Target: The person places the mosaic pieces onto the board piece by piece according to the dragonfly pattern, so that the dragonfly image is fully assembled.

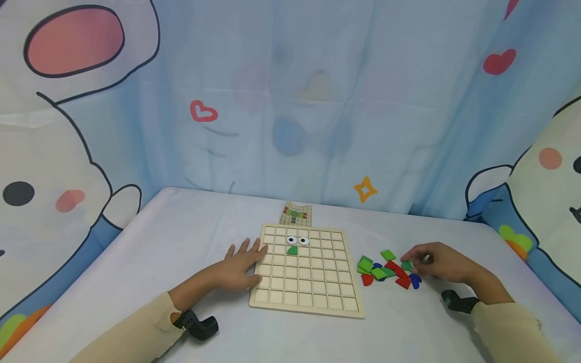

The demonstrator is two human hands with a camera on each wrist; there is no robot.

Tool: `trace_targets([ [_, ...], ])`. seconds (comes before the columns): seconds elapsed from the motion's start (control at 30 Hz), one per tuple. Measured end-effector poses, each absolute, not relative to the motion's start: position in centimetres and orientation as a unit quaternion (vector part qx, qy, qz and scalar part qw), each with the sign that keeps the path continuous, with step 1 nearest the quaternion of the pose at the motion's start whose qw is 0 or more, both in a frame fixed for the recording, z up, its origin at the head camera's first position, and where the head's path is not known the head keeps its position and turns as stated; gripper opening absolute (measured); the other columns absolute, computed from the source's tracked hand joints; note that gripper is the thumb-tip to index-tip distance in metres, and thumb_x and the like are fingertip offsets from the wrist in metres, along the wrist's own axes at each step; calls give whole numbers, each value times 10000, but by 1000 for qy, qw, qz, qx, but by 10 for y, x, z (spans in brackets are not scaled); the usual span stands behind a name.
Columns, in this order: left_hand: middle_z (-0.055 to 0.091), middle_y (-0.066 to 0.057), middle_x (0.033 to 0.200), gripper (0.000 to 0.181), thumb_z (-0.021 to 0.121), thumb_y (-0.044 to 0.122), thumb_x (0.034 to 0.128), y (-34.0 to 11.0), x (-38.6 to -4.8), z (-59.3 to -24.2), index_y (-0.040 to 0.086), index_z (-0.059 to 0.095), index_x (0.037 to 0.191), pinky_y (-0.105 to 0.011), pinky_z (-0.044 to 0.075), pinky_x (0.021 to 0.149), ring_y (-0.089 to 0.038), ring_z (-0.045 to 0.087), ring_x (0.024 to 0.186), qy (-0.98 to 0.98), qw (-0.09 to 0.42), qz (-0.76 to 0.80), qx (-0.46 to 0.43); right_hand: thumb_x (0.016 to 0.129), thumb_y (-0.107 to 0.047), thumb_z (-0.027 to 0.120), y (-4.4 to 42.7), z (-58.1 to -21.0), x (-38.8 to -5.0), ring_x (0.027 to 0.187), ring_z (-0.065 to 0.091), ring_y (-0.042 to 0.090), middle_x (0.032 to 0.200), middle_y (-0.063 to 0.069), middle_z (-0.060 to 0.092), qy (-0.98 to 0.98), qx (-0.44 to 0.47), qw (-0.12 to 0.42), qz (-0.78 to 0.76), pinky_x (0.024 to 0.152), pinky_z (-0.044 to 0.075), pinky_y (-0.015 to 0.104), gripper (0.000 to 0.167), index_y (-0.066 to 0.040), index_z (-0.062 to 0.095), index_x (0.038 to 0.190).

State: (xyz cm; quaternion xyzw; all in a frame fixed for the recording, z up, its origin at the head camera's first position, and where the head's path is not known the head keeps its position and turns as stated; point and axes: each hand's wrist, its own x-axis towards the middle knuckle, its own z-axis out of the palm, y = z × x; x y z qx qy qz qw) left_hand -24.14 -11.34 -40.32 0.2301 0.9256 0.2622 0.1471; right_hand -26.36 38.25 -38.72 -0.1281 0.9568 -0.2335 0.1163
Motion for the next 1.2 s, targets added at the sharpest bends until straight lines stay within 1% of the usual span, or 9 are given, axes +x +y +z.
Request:
trace_targets([
  [0.1, 69, -153, 1658, 715, 545, 251, 944, -114, -241, -403, 94, 239, 1571, -586, -64, 1208, -353, -58, 1540, 925, 147, 263, 232, 859, -261, 747, 379, -389, -265, 783, 510, 149, 841, 15, 593, 964, -111, 99, -222, 621, 450, 268, 334, -58, 685, 1116],
  [0.23, 64, -157, 1657, 717, 545, 246, 943, -114, -242, -404, 87, 235, 1570, -591, -67, 1205, -355, -63, 1538, 924, 146, 266, 234, 815, -398, 781, 371, -388, -266, 764, 516, 177, 831, 29, 608, 976, -73, 78, -191, 614, 452, 299, 462, -22, 657, 1053],
  [0.4, 65, -155, 1657, 717, 544, 244, 944, -114, -242, -404, 87, 232, 1570, -591, -69, 1205, -353, -62, 1539, 923, 145, 267, 234, 787, -478, 782, 365, -385, -267, 754, 498, 191, 803, 50, 573, 983, -36, 78, -162, 599, 444, 305, 518, -23, 627, 980],
  [0.53, 63, -155, 1658, 718, 541, 244, 945, -114, -241, -404, 89, 226, 1572, -589, -72, 1205, -353, -64, 1539, 923, 146, 266, 234, 788, -510, 768, 367, -383, -267, 761, 506, 194, 808, 54, 585, 985, -36, 84, -150, 600, 445, 305, 528, -27, 633, 955],
  [0.63, 64, -154, 1658, 717, 539, 243, 943, -114, -241, -403, 89, 229, 1572, -590, -70, 1205, -354, -62, 1539, 923, 147, 267, 234, 781, -489, 782, 370, -382, -265, 774, 519, 194, 830, 52, 605, 984, -42, 82, -154, 611, 453, 303, 523, -24, 647, 981],
  [0.7, 64, -154, 1658, 716, 536, 241, 940, -114, -240, -402, 90, 232, 1571, -591, -69, 1205, -354, -61, 1539, 923, 148, 266, 233, 785, -443, 793, 372, -383, -264, 795, 530, 192, 863, 54, 616, 981, -55, 79, -170, 623, 464, 304, 503, -28, 663, 1037],
  [0.87, 59, -151, 1658, 718, 533, 248, 943, -113, -240, -401, 94, 226, 1573, -591, -69, 1205, -355, -64, 1538, 924, 150, 263, 233, 806, -335, 798, 372, -387, -264, 810, 553, 179, 957, 51, 643, 971, -94, 78, -206, 640, 493, 299, 445, -76, 696, 1154],
  [1.0, 63, -149, 1659, 715, 536, 250, 944, -113, -241, -402, 98, 231, 1573, -590, -62, 1206, -351, -61, 1540, 925, 148, 259, 233, 813, -306, 793, 370, -389, -265, 789, 544, 173, 970, 51, 649, 970, -99, 79, -207, 625, 493, 290, 403, -94, 712, 1146],
  [1.2, 68, -151, 1658, 720, 538, 252, 936, -114, -242, -404, 97, 237, 1571, -594, -59, 1206, -349, -58, 1540, 926, 146, 260, 233, 822, -268, 783, 366, -390, -265, 813, 546, 176, 962, 59, 648, 972, -99, 72, -200, 639, 497, 296, 389, -87, 709, 1159],
])
